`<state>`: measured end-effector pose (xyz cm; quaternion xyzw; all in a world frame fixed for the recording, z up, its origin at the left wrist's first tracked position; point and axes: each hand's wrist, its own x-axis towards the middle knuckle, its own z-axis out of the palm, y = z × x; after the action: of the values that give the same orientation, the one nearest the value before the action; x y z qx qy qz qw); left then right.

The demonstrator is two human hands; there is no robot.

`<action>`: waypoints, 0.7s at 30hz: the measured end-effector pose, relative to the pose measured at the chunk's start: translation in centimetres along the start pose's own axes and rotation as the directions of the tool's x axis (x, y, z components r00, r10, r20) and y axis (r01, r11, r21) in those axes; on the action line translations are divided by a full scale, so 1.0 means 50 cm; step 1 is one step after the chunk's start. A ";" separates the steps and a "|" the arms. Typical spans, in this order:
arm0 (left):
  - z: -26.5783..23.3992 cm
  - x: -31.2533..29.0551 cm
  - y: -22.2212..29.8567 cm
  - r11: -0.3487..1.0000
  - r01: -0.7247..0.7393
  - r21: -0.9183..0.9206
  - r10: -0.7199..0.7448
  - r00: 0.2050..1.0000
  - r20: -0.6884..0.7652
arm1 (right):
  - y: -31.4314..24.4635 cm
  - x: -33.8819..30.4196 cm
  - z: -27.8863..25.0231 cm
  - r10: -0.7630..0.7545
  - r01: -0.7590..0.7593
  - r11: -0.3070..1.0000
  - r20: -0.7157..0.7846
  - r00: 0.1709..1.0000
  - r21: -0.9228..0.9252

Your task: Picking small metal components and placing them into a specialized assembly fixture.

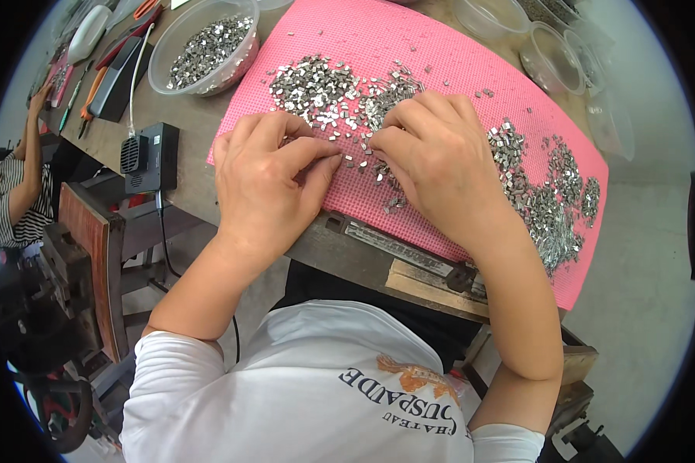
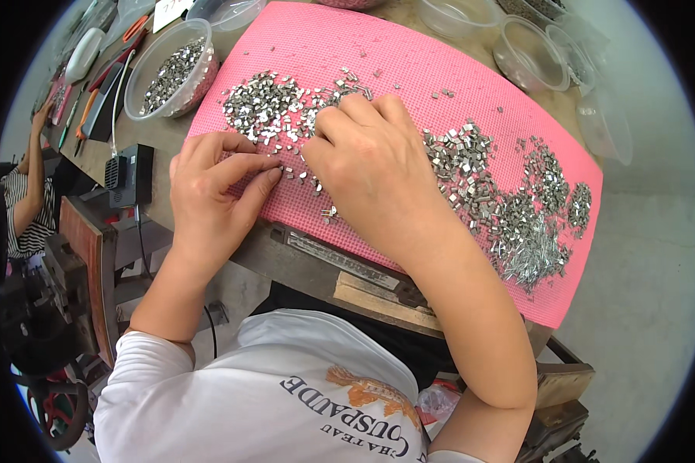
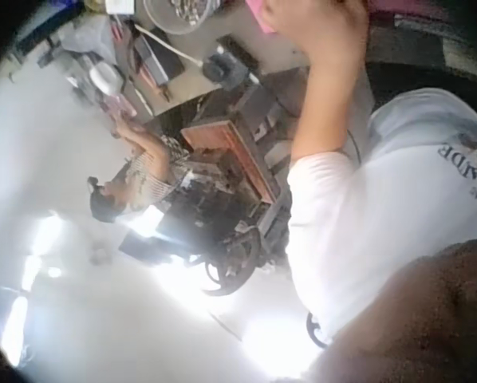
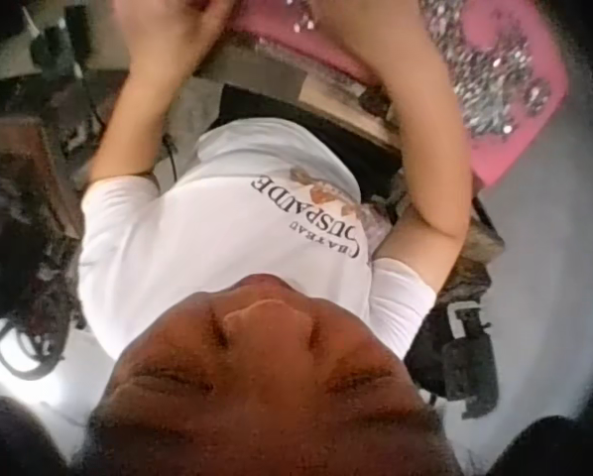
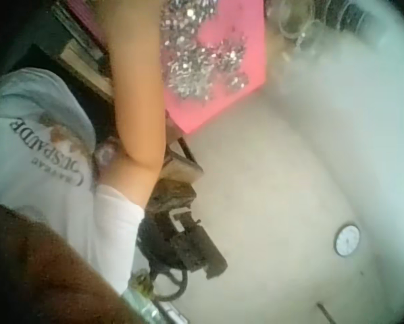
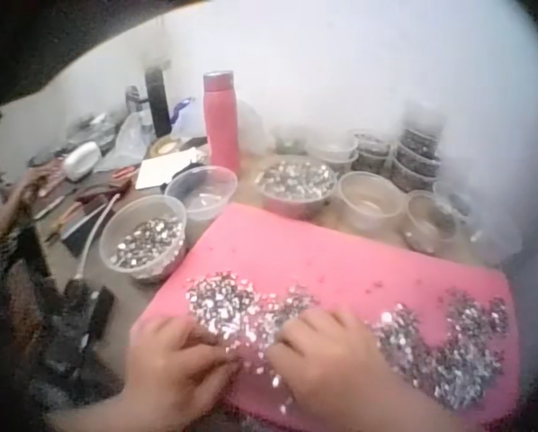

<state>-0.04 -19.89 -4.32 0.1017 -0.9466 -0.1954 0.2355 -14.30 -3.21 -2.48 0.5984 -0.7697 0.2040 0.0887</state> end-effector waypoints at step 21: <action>-0.020 0.025 -0.008 0.980 0.041 -0.194 -0.015 0.991 0.134 | -0.027 0.016 0.022 0.083 -0.083 0.994 0.003 0.997 -0.066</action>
<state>-0.62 -20.92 -3.18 0.0781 -0.9347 -0.2973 0.1788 -13.11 -4.62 -2.88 0.5632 -0.8005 0.1804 0.0977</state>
